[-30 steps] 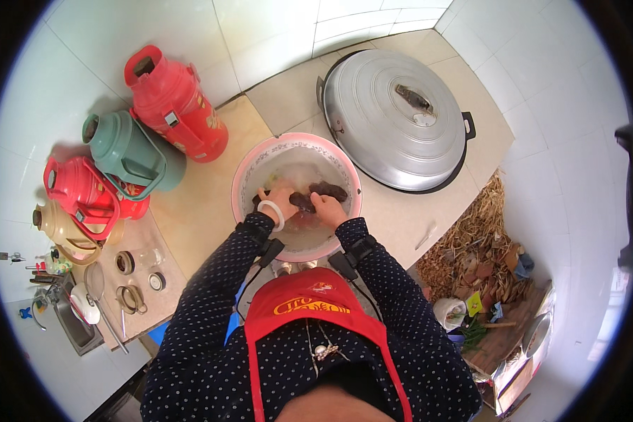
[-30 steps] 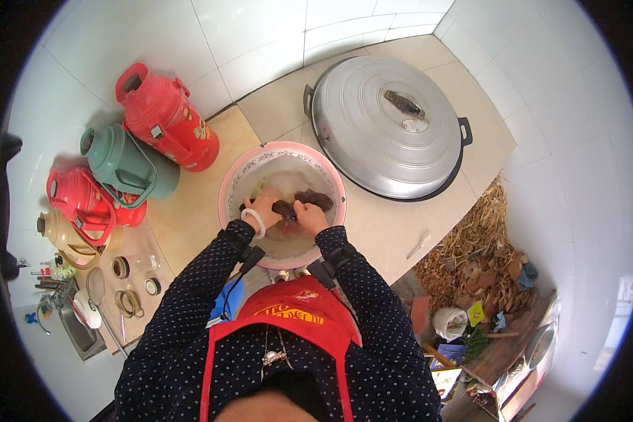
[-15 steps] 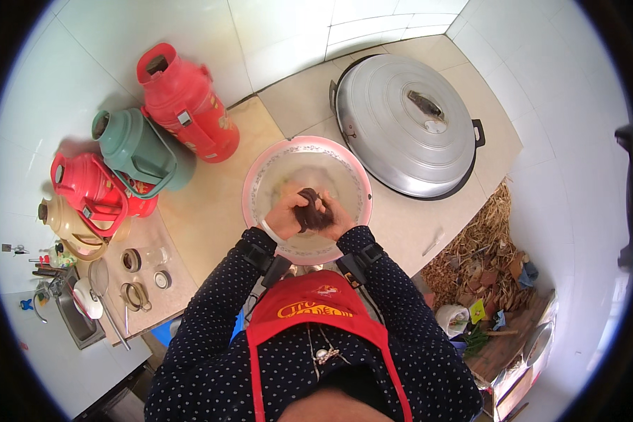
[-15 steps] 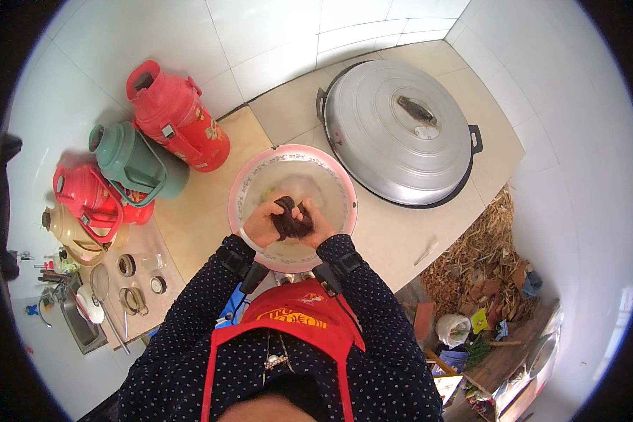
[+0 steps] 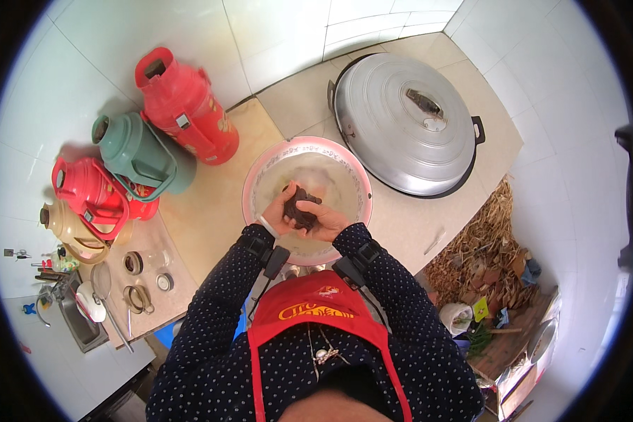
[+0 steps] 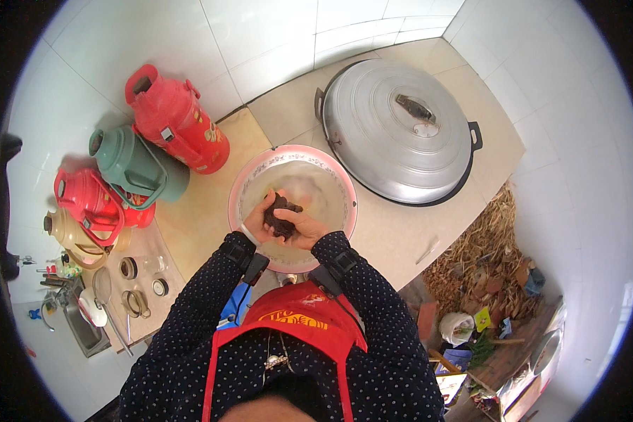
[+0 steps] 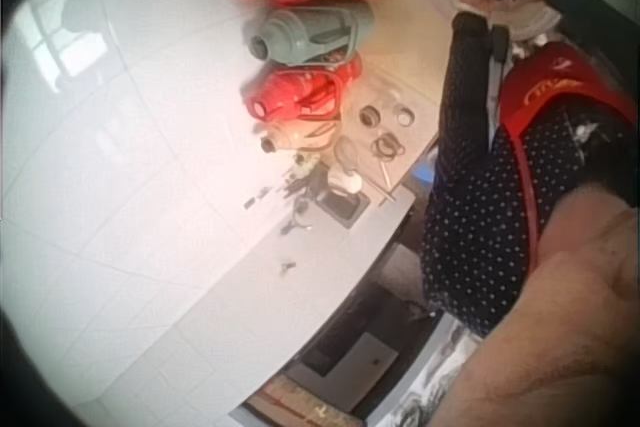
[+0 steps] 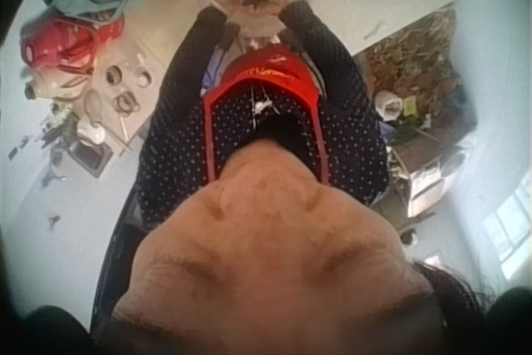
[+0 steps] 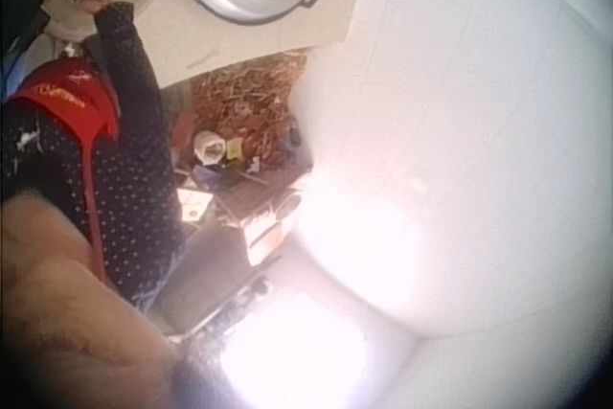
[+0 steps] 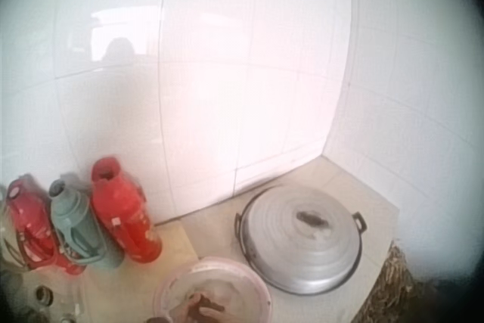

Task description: The person washes a dark object in a pink basin under running water, then uses a ladle to scoop water from a large pot into the basin. They wipe the pot lid with a cloth, sweep the floor with a broom, and wipe a countertop. The person then washes the object again in the basin and pours the water into the sink.

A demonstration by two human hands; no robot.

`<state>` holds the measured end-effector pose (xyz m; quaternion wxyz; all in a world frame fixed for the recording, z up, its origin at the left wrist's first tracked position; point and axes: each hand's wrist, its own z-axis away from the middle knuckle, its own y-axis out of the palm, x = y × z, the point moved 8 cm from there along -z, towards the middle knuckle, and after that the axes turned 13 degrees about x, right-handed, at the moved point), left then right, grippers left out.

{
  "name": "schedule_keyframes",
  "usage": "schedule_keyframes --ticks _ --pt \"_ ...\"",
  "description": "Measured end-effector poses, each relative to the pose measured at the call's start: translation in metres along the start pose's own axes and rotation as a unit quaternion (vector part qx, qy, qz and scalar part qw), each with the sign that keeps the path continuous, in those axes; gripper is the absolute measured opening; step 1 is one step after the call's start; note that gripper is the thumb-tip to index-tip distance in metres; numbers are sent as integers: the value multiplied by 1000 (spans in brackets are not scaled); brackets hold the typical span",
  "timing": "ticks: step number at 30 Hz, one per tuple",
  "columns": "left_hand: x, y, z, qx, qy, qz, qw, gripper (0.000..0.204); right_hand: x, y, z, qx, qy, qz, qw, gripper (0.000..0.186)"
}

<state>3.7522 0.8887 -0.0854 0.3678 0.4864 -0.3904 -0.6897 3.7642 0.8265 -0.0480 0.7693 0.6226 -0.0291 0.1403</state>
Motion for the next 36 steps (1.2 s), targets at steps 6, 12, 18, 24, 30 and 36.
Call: schedule_keyframes --ticks 6,12,18,24,30,36 --pt "-5 -1 -8 -49 -35 -80 995 40 -2 -2 -1 5 39 143 989 18" --pt "-14 -16 -16 -180 35 -200 962 30 7 -20 -5 -72 65 499 861 21" --pt "-14 -32 -13 -282 40 -268 920 19 13 -21 -17 -139 -59 791 592 27" --pt "3 -53 3 -385 49 -174 905 14 8 -37 -10 -235 26 807 541 30" --pt "-5 -20 9 -193 70 -172 963 42 16 -20 0 -178 -65 735 651 29" --pt "-43 84 28 52 66 -791 606 101 16 -33 19 -92 97 272 953 12"
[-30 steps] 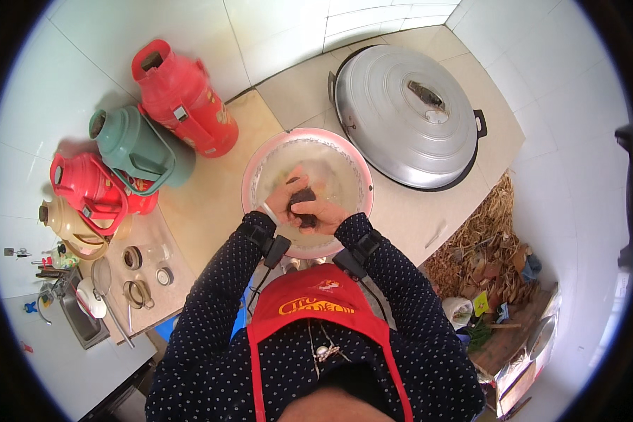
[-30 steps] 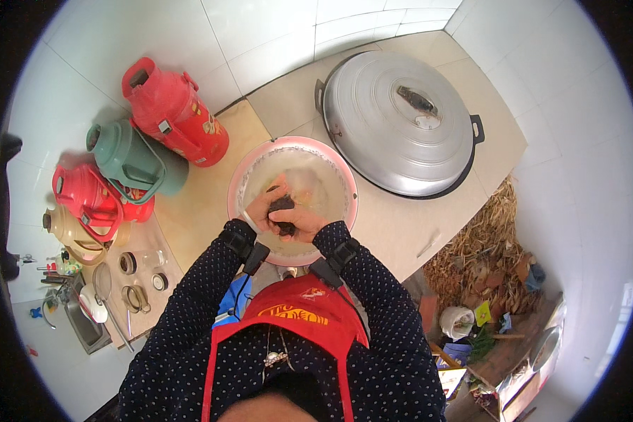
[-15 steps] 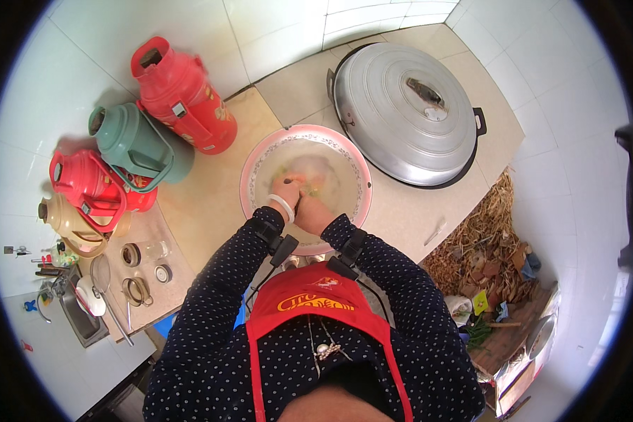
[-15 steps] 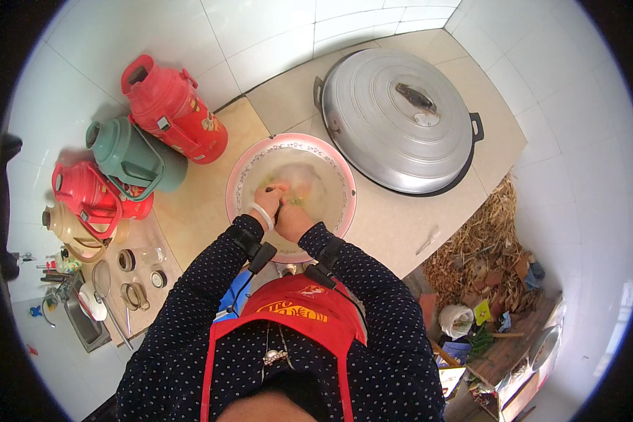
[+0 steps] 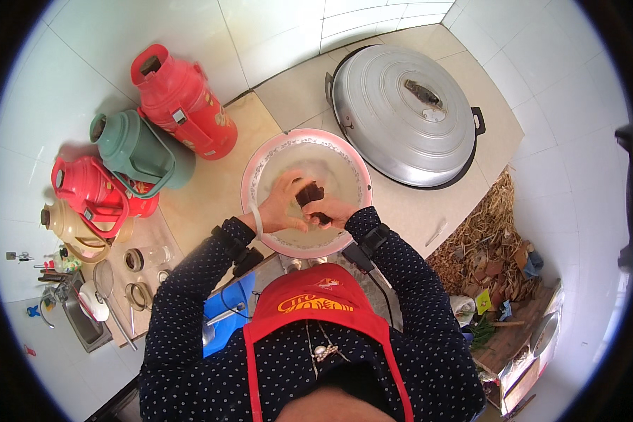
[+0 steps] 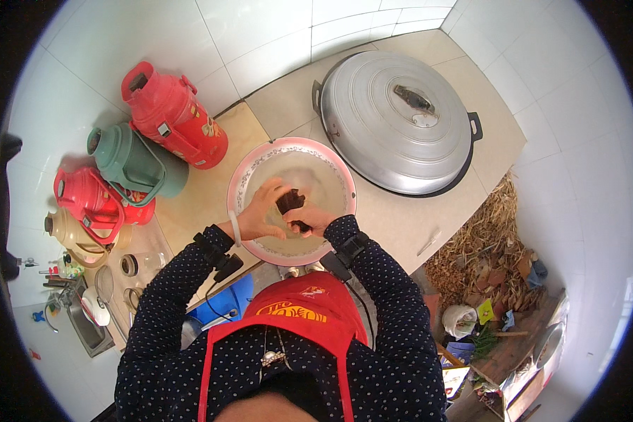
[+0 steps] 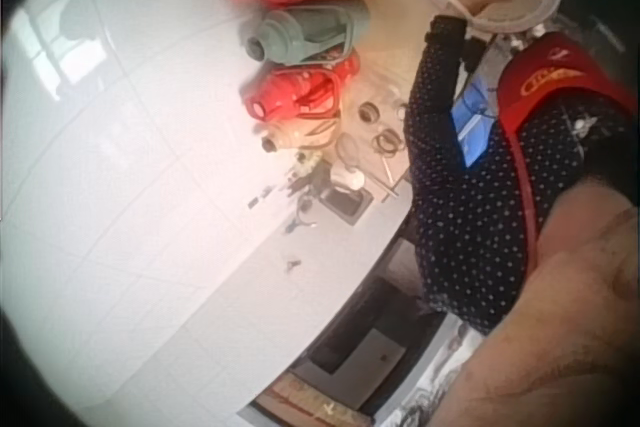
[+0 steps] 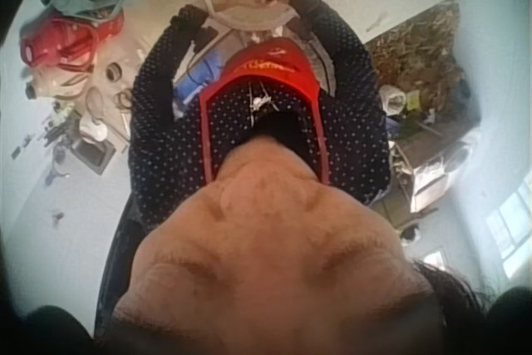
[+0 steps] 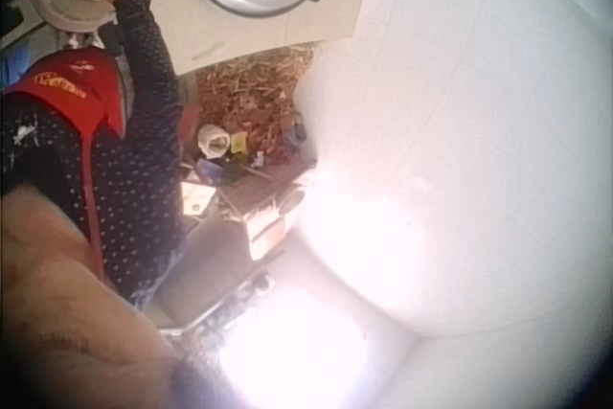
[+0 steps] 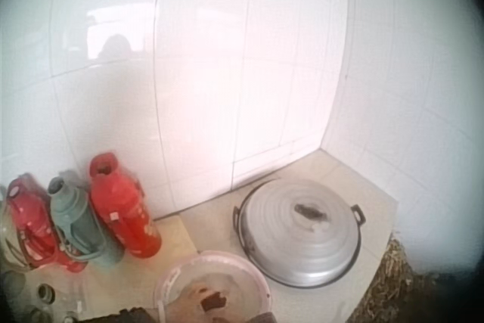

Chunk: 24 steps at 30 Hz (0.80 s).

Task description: The person washes a dark object in a pink basin under running water, then uses a ladle to scoop water from a large pot into the basin. They wipe the pot lid with a cloth, sweep the floor with a broom, and wipe a countertop. The person then washes the object again in the basin and pours the water into the sink.

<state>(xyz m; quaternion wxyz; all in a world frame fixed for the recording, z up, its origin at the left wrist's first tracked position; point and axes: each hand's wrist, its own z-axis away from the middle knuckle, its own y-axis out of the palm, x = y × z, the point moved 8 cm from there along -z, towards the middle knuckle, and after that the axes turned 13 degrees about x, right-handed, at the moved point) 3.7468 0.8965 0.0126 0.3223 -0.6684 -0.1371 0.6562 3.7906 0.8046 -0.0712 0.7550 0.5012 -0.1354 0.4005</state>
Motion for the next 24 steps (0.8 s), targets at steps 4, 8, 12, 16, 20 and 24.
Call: schedule_keyframes --ticks 4,8,12,16,20,24 --pt "-32 11 -12 41 113 -322 939 79 5 31 5 131 14 -69 989 10" --pt "-37 16 -17 -52 217 -348 911 52 4 34 11 117 81 37 989 18" --pt "3 31 -30 58 88 -325 940 30 11 38 9 149 47 74 985 20" --pt "12 37 -28 47 13 -378 924 20 11 11 -5 -37 37 401 915 21" --pt "35 43 -22 82 -179 -236 952 23 17 11 -16 -120 -34 553 824 26" --pt "48 54 -12 101 -277 -120 948 26 17 7 -15 -151 60 649 743 36"
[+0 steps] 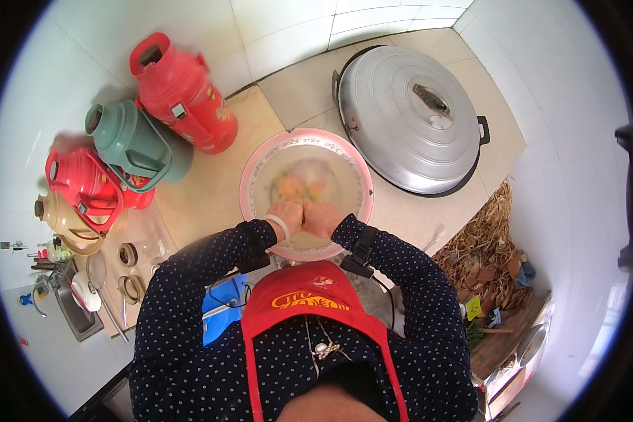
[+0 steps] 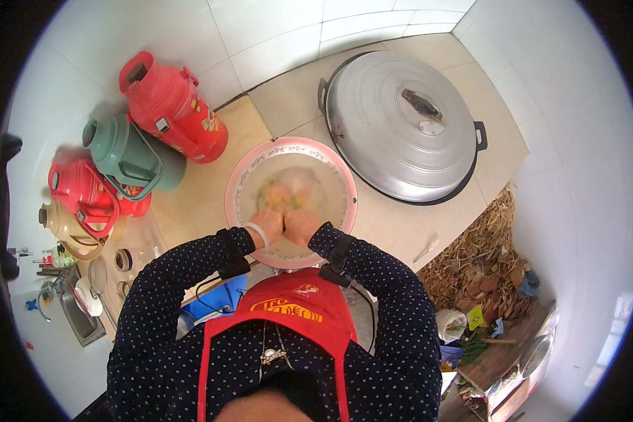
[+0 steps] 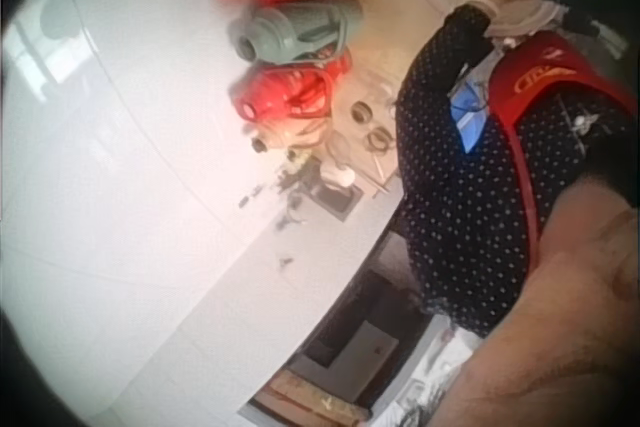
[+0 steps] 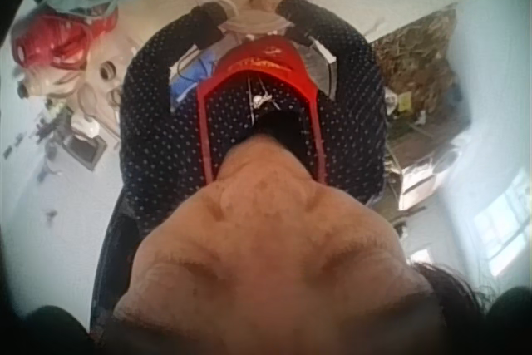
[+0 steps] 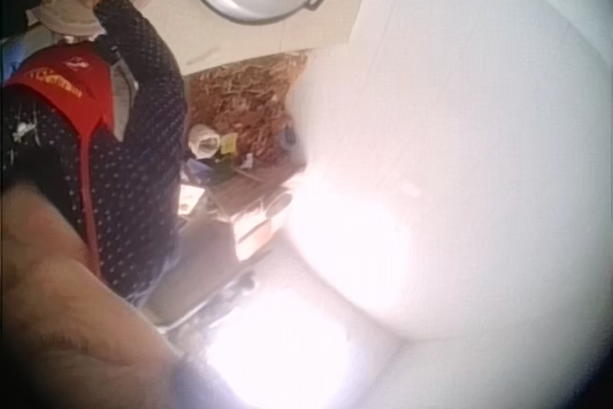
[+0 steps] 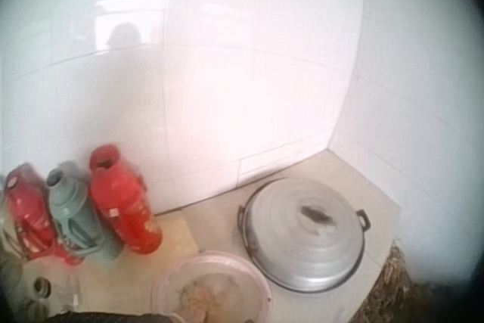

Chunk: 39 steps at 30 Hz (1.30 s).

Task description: The person washes a dark object in a pink basin under running water, then uses a ladle to scoop water from a large pot into the basin. They wipe the pot lid with a cloth, sweep the floor with a broom, and wipe a countertop. The person then washes the object again in the basin and pours the water into the sink.

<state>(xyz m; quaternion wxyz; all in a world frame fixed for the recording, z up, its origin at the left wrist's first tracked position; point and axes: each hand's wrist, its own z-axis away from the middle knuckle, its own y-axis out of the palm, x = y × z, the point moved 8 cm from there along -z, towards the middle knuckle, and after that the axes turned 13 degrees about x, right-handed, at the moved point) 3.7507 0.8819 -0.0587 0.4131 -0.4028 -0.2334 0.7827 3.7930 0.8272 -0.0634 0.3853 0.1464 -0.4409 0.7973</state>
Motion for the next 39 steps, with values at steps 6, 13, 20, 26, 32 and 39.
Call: schedule_keyframes --ticks 6,13,20,26,32,39 --pt "10 20 -8 -21 21 162 986 24 16 -17 3 -13 -27 105 994 47" --pt "12 22 -4 -98 20 405 909 21 34 -26 3 -148 -138 333 921 46" --pt "-5 21 23 0 -88 650 755 11 37 -40 8 -148 -209 323 911 39" --pt "-20 23 33 72 -76 734 671 13 49 -49 25 -200 -303 337 869 31" --pt "-35 19 39 121 -26 779 614 14 54 -59 36 -230 -324 319 861 17" --pt "-52 17 45 216 29 846 487 16 57 -70 44 -227 -333 318 858 15"
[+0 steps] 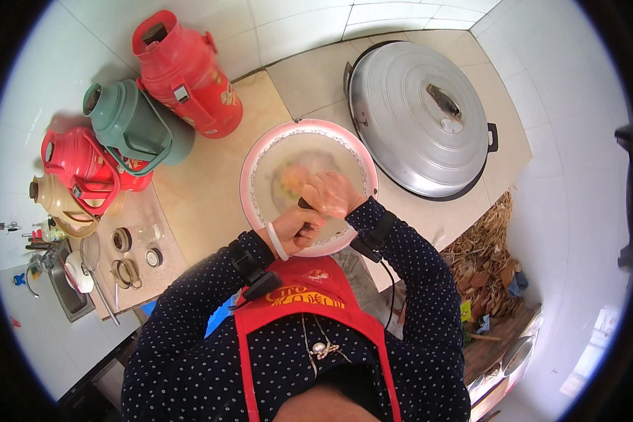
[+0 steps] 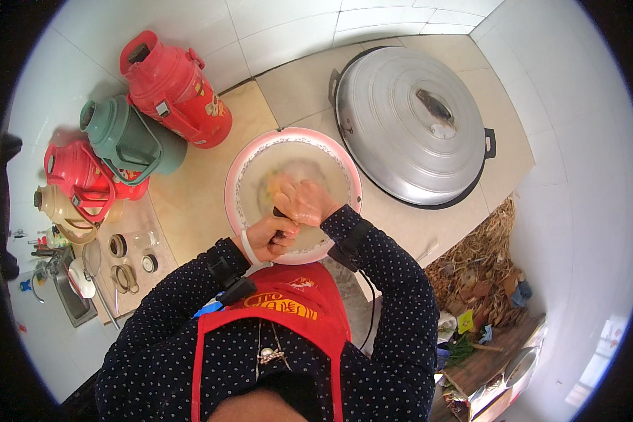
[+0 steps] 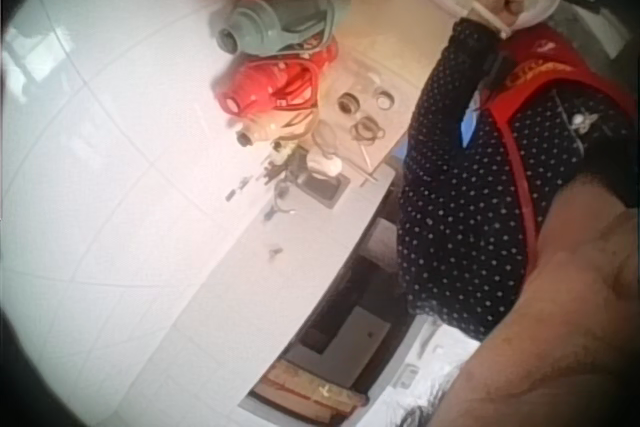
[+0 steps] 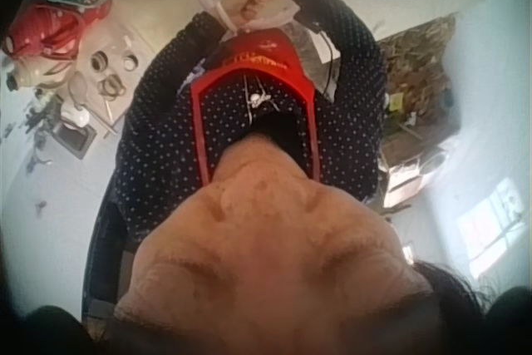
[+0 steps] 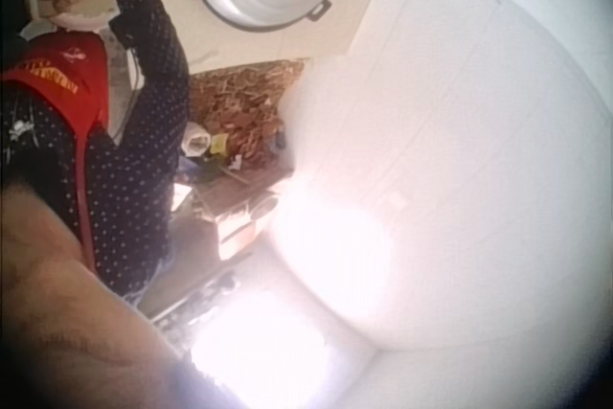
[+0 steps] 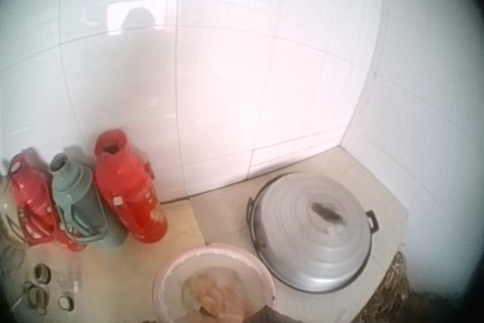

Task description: The person washes a dark object in a pink basin under running water, then uses a ladle to scoop water from a large pot into the basin. They wipe the pot lid with a cloth, sweep the floor with a broom, and wipe a countertop. The person then washes the object again in the basin and pours the water into the sink.

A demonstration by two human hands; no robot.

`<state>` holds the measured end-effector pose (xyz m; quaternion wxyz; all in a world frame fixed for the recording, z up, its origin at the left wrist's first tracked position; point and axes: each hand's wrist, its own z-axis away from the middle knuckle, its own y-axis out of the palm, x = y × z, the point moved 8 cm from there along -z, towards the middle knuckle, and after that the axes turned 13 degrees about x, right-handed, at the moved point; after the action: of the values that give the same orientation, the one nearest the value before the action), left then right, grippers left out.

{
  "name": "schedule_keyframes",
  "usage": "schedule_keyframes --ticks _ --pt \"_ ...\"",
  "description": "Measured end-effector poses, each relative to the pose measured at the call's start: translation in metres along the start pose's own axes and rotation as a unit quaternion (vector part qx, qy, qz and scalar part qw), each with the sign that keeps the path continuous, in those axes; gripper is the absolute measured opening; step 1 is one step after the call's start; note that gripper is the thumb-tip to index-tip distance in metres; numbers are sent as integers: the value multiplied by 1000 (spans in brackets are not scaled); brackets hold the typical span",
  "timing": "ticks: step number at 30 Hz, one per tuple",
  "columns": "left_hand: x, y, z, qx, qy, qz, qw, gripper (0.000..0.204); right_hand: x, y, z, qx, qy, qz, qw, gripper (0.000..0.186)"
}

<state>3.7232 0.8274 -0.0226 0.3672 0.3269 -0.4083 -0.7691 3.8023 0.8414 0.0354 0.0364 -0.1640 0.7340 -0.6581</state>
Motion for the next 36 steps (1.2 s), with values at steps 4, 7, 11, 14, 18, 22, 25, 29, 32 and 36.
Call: schedule_keyframes --ticks 4,7,11,14,18,22,25,29,32,36 --pt "-3 -11 -12 55 13 -10 998 12 -8 -4 2 -37 32 -52 997 26" --pt "-30 -50 -12 -104 44 -313 943 11 -17 10 10 -6 146 -117 982 38" --pt "-71 -68 41 -320 149 -613 707 34 -33 27 54 1 317 -144 937 45" --pt "-86 -53 84 -431 269 -733 452 35 -55 31 105 -61 415 -73 905 47" --pt "-81 -81 88 -494 270 -706 430 42 -95 69 158 -123 520 -114 838 51" --pt "-83 -118 71 -480 243 -680 498 36 -108 149 172 -100 424 -673 598 39" --pt "-80 -134 74 -524 213 -620 543 39 -107 151 178 -64 422 -637 643 43" --pt "-59 -133 94 -561 214 -555 575 37 -105 132 173 -144 401 -665 613 53" --pt "-26 -131 114 -546 248 -521 608 36 -90 112 159 -120 383 -675 619 55" --pt "25 -123 145 -521 253 -594 558 36 -42 81 147 -53 366 -657 657 48"
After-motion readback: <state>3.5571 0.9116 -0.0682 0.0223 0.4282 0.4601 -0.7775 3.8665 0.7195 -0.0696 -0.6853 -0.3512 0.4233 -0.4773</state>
